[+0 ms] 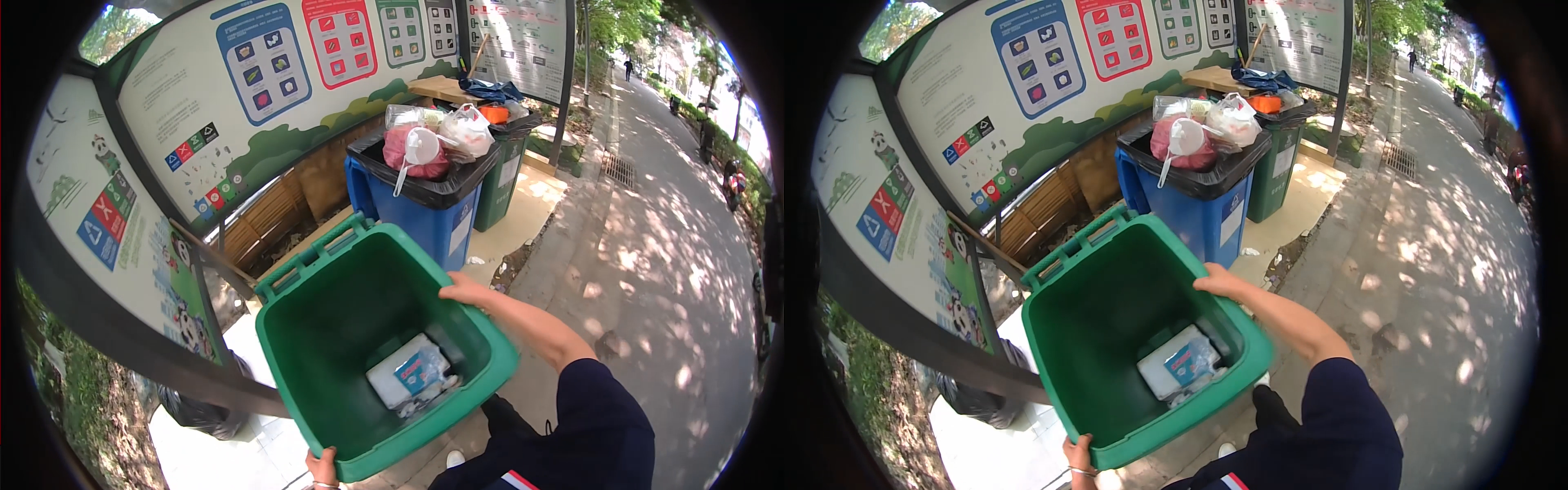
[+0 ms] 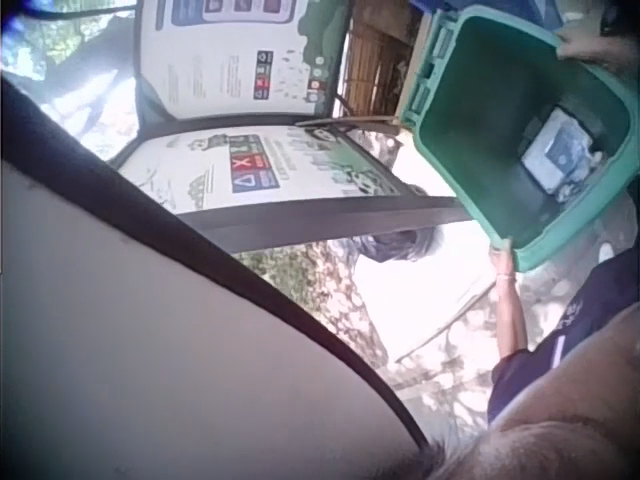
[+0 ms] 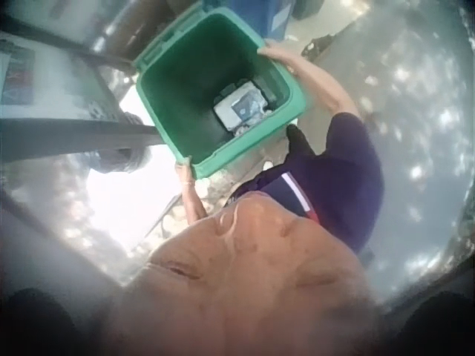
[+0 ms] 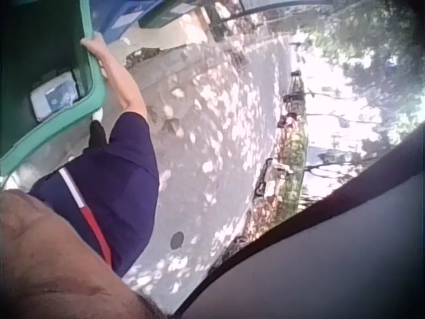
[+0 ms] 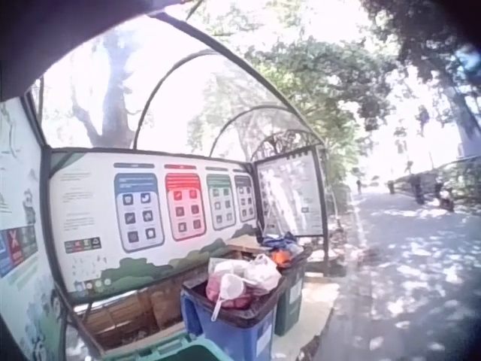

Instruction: The person sorts trash into different bins at an outdoor disposal station. They tie a full black trash bag, place it in a bin, and then sort loose items including bottles, cans, and a cardboard box into the appropriate recycling and waste containers.

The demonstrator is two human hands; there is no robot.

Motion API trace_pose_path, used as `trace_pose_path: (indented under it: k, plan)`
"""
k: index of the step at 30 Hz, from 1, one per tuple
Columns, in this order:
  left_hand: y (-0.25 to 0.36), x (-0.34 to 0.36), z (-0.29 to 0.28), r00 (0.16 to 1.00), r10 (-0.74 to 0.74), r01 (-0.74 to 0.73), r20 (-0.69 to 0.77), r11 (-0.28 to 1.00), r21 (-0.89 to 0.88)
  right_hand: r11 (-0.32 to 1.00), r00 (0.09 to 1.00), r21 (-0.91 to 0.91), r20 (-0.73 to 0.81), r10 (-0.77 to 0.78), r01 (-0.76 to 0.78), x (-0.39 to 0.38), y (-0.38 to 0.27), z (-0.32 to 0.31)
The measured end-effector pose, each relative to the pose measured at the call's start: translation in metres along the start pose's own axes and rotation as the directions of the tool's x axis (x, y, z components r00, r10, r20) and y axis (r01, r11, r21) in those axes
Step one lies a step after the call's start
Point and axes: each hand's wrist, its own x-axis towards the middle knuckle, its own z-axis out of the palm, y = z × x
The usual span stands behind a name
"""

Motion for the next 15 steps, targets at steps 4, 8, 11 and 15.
trace_pose_path:
  k: [4,8,11,15]
  plan:
    - [0.028,0.04,0.013,0.992,0.065,-0.04,-0.106,0.974,0.222,0.994,0.99,0.107,0.13,-0.049,0.036,0.08,0.046,0.002]
    - [0.046,0.075,-0.005,0.995,0.038,-0.012,-0.09,0.965,0.263,0.976,0.966,0.077,0.145,-0.213,0.203,0.128,0.013,0.027]
    - [0.066,0.088,0.02,0.987,-0.015,0.061,-0.162,0.958,0.28,0.996,0.996,-0.073,0.075,-0.042,0.047,0.152,0.001,0.03]
    - [0.053,0.127,0.023,0.963,0.112,-0.01,-0.246,0.924,0.381,0.987,0.996,-0.146,0.077,-0.051,0.062,0.204,-0.001,0.031]
